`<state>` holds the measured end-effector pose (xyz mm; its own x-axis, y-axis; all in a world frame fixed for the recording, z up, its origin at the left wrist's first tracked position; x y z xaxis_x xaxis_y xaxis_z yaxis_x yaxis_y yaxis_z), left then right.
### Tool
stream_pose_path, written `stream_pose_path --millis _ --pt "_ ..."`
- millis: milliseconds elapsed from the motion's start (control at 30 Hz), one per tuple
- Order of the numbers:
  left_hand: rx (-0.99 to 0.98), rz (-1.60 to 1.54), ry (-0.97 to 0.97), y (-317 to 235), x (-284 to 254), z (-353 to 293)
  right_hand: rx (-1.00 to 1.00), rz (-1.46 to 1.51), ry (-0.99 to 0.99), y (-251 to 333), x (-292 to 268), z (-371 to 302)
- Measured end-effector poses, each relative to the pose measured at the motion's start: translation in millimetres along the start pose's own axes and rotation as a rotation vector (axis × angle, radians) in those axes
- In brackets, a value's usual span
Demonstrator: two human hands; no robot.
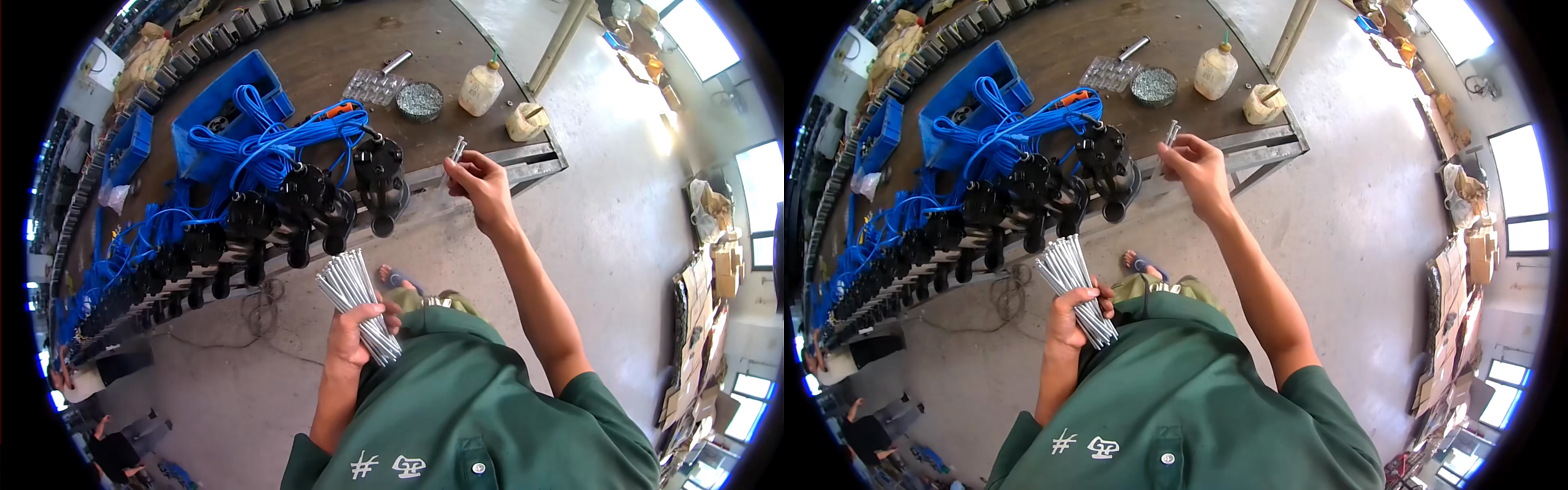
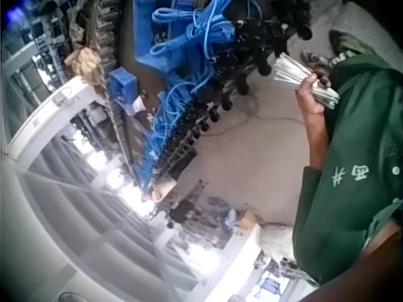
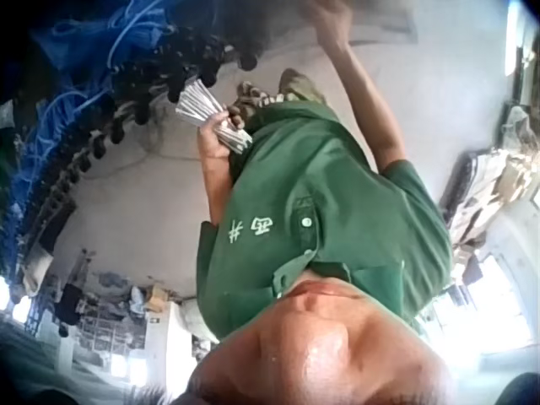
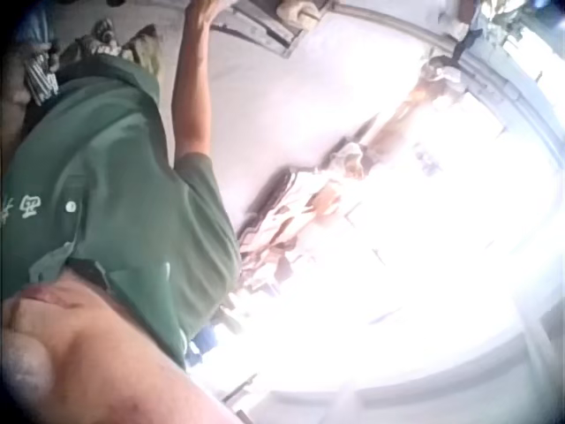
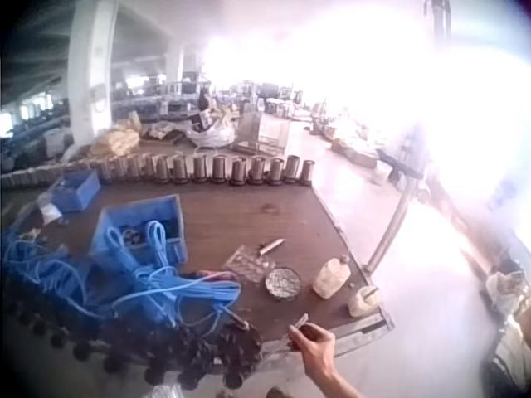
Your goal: The person assembles a line of black pump units on a workbench by manually inserting long silver screws into the casing and then tightening them with a pneumatic nut runner.
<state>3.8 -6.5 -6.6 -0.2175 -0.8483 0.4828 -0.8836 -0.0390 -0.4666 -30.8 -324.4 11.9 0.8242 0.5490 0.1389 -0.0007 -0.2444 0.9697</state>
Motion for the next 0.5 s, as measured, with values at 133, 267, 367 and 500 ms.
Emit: stream_pose_path --millis 133,267,367,500 --pt "0.007 -0.090 -0.010 -13 15 23 -0.017 -0.016 -0.017 -9 13 49" --pt "0.032 -0.175 -0.046 -26 16 41 -0.002 -0.057 -0.066 -27 17 84" --pt "0.042 -0.280 -0.091 -28 12 44 -0.012 -0.061 -0.072 -34 16 91" --pt "0.085 -0.367 -0.158 -29 14 38 -0.048 -0.042 -0.092 -27 22 93"
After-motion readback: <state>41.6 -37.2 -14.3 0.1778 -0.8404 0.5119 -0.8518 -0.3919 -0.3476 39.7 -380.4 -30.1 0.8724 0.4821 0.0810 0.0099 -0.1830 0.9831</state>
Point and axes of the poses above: each hand's wrist, its own z-axis towards the middle knuckle, its own x-axis out of the palm, y = z × x, the point moved 1 cm from there along z, towards the middle knuckle, and after that the axes turned 9 degrees about -y, right-handed, at the moved point
